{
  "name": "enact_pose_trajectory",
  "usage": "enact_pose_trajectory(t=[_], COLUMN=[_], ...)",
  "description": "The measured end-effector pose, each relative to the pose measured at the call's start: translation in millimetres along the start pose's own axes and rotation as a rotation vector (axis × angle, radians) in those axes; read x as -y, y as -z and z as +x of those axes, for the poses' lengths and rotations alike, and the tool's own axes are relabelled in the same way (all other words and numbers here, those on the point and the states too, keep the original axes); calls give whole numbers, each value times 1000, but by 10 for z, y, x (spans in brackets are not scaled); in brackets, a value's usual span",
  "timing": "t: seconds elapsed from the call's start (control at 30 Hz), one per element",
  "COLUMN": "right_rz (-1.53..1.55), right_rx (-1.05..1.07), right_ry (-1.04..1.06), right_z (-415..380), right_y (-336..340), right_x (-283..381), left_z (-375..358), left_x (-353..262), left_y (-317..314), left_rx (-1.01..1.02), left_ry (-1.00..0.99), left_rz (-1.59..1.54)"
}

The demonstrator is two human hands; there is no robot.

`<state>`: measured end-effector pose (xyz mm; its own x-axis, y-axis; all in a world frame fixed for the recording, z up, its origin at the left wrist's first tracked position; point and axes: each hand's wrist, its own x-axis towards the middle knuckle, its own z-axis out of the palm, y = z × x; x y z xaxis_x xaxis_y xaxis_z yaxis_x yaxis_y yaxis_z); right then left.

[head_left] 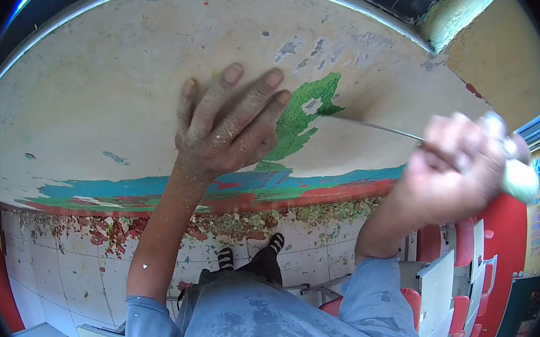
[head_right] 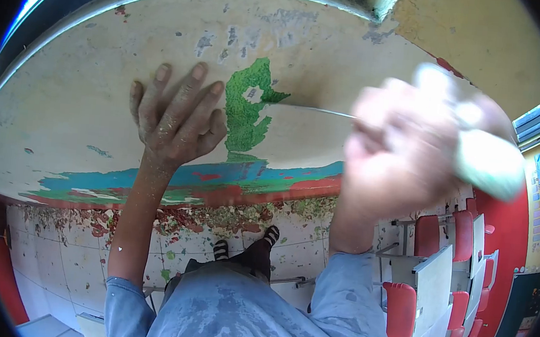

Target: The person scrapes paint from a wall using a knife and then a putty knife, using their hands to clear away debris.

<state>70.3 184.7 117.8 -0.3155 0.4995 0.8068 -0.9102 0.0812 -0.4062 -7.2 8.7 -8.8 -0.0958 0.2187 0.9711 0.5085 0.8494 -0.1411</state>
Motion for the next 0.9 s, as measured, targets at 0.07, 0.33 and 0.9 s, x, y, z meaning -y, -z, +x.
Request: enact_pose_trajectory(t=[0.07,0.33,0.9], right_rz=[224,250,80], right_rx=[153,188,-42], right_ry=[5,50,25], right_z=[163,0,-60], right_y=[290,83,94], right_x=[91,56,30], left_z=[-30,-17,11], left_x=[-11,-28,-5], left_y=[-12,4,4], left_rx=[32,49,-9], left_ry=[-34,-28,-77], left_rz=[-1,5,13])
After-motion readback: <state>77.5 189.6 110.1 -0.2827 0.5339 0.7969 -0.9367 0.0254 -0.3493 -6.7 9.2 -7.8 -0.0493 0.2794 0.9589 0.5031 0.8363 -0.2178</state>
